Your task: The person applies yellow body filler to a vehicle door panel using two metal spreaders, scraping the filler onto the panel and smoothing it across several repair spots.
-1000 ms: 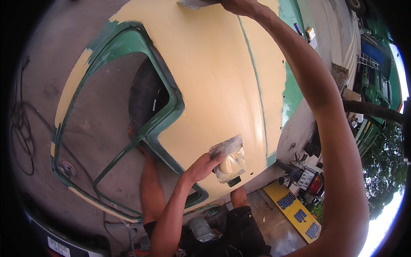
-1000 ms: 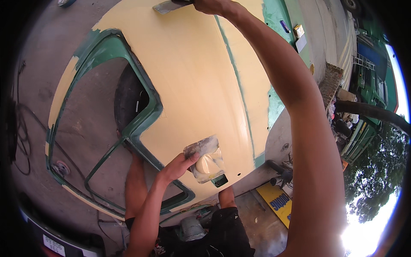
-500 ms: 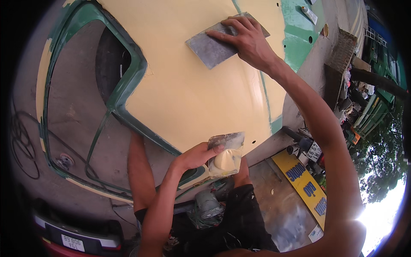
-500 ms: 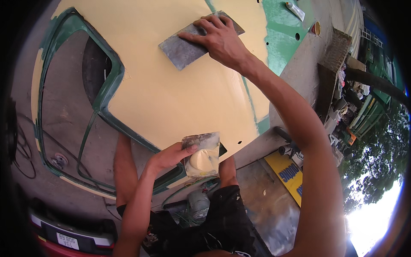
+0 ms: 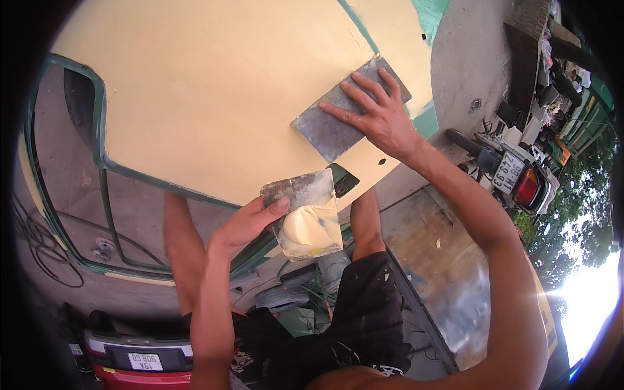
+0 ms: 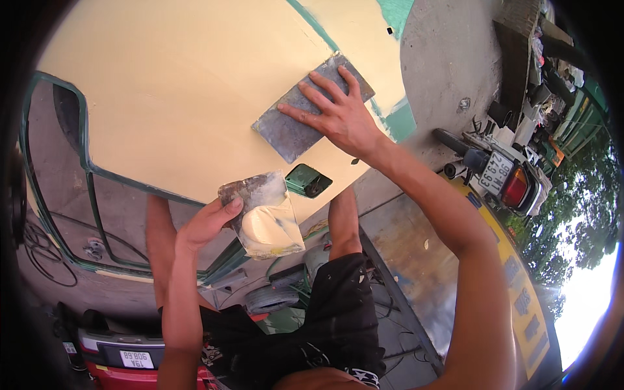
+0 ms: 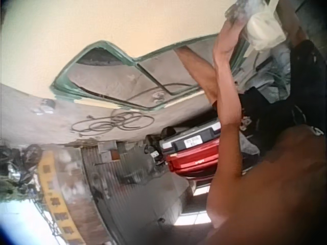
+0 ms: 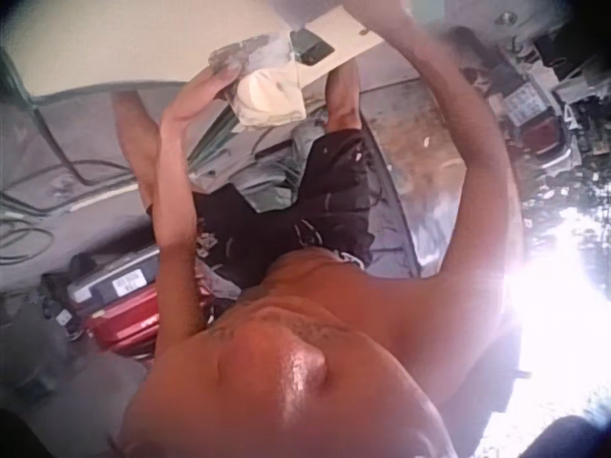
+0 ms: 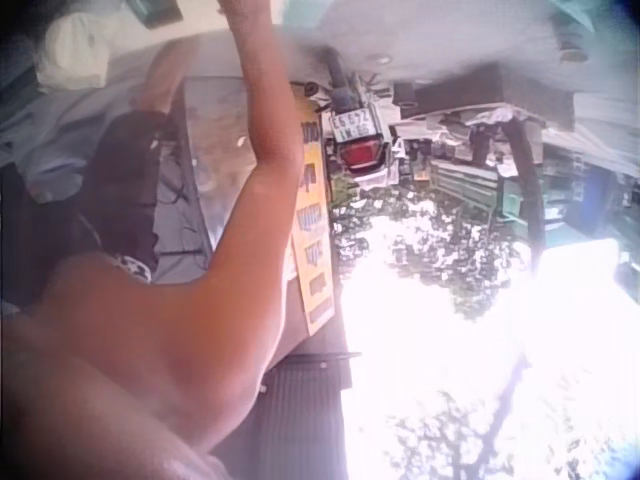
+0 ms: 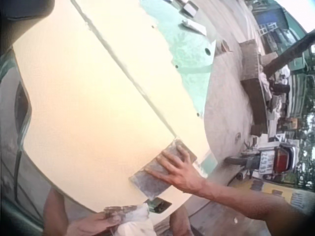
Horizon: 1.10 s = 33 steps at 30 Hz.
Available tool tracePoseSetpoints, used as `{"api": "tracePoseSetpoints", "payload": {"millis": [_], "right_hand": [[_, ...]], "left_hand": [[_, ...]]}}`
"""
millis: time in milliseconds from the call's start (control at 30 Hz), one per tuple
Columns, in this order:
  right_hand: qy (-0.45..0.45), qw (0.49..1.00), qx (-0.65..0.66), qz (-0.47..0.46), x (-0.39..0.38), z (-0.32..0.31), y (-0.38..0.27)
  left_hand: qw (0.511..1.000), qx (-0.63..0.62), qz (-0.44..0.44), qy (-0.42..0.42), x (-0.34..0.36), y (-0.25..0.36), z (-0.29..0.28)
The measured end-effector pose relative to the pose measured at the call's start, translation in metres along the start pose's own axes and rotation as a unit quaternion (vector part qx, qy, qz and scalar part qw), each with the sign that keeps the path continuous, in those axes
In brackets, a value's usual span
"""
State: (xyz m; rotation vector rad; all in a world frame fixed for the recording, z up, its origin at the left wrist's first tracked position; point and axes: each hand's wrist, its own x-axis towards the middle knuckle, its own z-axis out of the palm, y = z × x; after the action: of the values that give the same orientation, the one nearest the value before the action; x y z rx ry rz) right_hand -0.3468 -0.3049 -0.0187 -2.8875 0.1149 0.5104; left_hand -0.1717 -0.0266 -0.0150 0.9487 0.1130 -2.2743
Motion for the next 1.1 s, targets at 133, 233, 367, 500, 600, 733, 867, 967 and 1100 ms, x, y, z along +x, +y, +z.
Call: {"api": "tracePoseSetpoints", "payload": {"millis": [133,233,367,500,600,733,867,967,1100], "right_hand": [[-0.108,0.994,0.018,0.031,-0.054,0.013,-0.01],[-0.193,0.981,0.021,0.031,-0.089,0.007,-0.013],[-0.173,0.984,0.005,0.036,-0.031,-0.057,0.007],[0.045,0.999,-0.03,-0.003,0.143,-0.138,0.038],[0.158,0.985,-0.039,-0.063,0.298,-0.16,0.054],[0.268,0.951,-0.103,-0.112,0.468,-0.193,0.065],[0.206,0.976,-0.043,-0.055,0.573,-0.227,0.048],[0.202,0.977,-0.038,-0.055,0.592,-0.228,0.033],[0.18,0.981,-0.05,-0.051,0.616,-0.239,0.034]], "left_hand": [[0.998,0.051,-0.031,0.01,0.005,0.006,0.002],[0.989,0.077,-0.088,-0.089,0.021,-0.003,-0.005],[0.992,0.094,-0.029,-0.076,0.019,-0.001,0.001],[0.985,0.154,-0.025,-0.079,0.013,0.001,-0.015],[0.994,0.1,0.016,-0.042,-0.022,0.027,-0.016],[0.992,0.087,0.032,-0.084,-0.031,0.052,-0.031],[0.991,0.047,0.089,-0.087,-0.056,0.062,-0.061],[0.991,0.056,0.075,-0.095,-0.067,0.064,-0.066],[0.988,0.045,0.126,-0.079,-0.08,0.09,-0.07]]}}
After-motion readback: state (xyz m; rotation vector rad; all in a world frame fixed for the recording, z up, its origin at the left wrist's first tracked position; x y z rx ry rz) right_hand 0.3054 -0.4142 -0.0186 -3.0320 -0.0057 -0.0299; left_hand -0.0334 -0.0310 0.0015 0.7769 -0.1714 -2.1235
